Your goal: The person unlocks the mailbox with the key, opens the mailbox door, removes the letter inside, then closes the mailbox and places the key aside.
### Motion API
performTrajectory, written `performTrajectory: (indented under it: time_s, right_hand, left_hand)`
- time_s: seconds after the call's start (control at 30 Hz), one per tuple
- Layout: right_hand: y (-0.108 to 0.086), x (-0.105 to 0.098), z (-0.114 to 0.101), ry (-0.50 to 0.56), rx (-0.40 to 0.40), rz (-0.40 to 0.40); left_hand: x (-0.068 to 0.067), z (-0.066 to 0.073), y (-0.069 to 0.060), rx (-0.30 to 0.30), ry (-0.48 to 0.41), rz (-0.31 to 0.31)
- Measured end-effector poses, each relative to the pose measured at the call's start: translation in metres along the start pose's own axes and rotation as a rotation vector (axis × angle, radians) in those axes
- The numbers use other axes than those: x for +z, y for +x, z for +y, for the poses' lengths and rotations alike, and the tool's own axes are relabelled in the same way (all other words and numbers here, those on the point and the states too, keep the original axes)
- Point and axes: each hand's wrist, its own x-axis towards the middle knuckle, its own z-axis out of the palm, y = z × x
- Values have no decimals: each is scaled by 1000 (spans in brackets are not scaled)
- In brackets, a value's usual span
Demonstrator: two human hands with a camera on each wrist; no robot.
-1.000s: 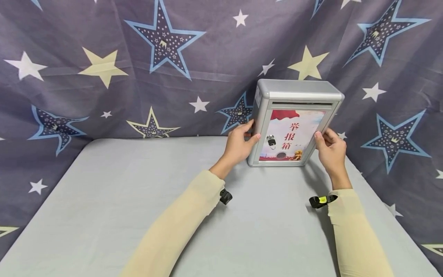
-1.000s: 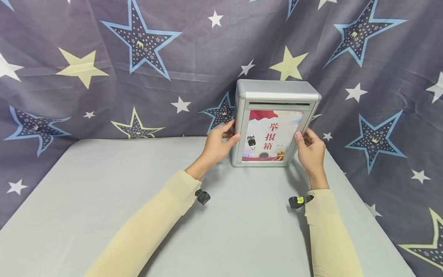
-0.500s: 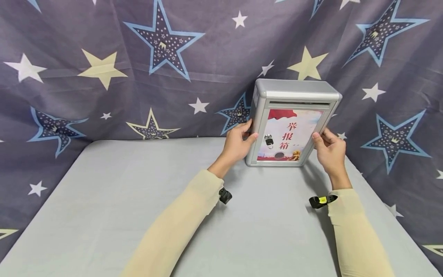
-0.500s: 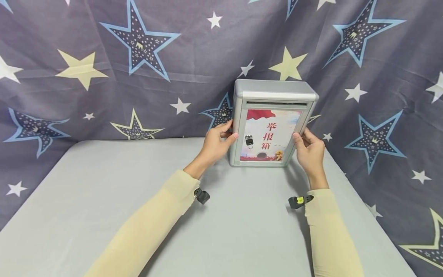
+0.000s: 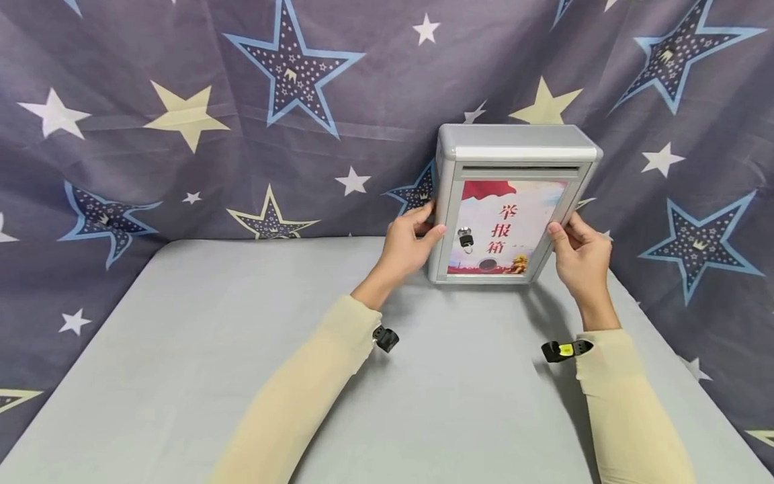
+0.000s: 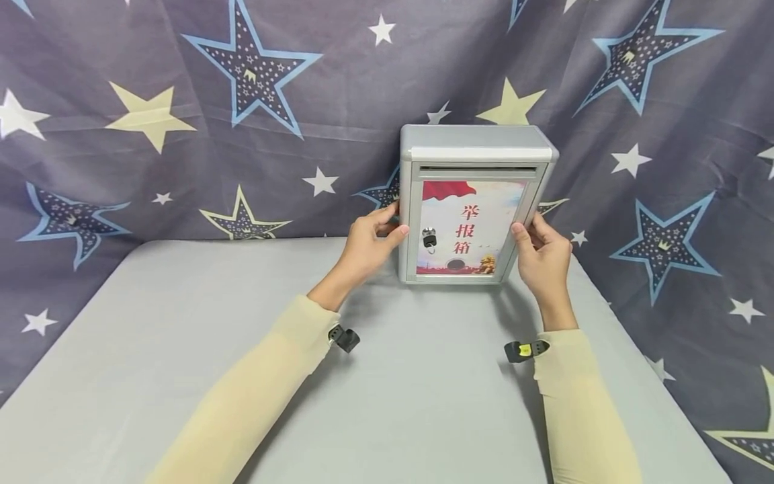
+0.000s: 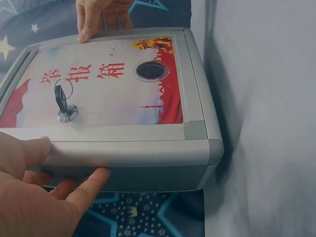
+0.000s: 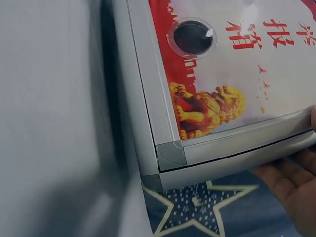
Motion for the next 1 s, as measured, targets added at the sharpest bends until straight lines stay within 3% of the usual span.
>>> performTrajectory:
  time_s: [0.33, 0.63, 1.0]
  right_hand:
    - [-17, 26, -53, -40, -25, -20]
    - [-28, 52, -39, 13, -12, -38]
    - [-39, 69, -54, 53, -34, -46]
  left_hand:
    - [-35, -7, -12, -13, -9, -20]
    - [-67, -11, -25, -31, -47, -21]
    - [-96, -14, -38, -3, -78, -14]
